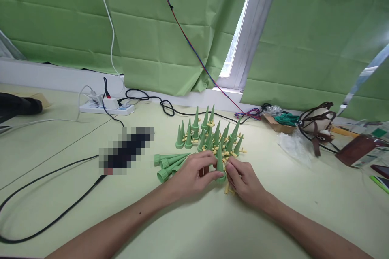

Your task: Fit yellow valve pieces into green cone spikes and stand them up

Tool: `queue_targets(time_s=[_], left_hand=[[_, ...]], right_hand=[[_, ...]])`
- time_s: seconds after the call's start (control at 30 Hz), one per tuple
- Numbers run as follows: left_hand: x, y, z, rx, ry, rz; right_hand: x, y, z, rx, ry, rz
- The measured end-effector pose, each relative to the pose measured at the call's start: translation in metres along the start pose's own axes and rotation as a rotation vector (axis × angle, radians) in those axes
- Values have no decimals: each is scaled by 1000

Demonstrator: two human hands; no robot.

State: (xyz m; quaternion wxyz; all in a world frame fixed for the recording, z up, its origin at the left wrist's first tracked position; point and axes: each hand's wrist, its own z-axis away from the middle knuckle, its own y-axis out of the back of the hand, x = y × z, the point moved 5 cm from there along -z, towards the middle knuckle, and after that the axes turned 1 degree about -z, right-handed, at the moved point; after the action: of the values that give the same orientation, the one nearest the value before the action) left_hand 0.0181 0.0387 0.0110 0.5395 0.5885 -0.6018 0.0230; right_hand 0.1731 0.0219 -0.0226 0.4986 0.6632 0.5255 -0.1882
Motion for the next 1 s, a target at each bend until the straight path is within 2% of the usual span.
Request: queue_targets(time_s=[0.23,0.43,0.67,0.83,1.0], left_hand=[[1,-3,4,-5,-165,-111],[4,-5,5,-18,-226,-152],[7,-3,2,31,-126,-95],[3,-1,0,26,-10,-32],[2,-2,0,26,13,-5]], right_hand=[[-5,0,-1,2,1,61],[-3,-1,-2,13,-10,71],[0,-1,0,30,-55,26],[-5,-1,0,19,-29,51],[-6,-2,-1,3,0,68]])
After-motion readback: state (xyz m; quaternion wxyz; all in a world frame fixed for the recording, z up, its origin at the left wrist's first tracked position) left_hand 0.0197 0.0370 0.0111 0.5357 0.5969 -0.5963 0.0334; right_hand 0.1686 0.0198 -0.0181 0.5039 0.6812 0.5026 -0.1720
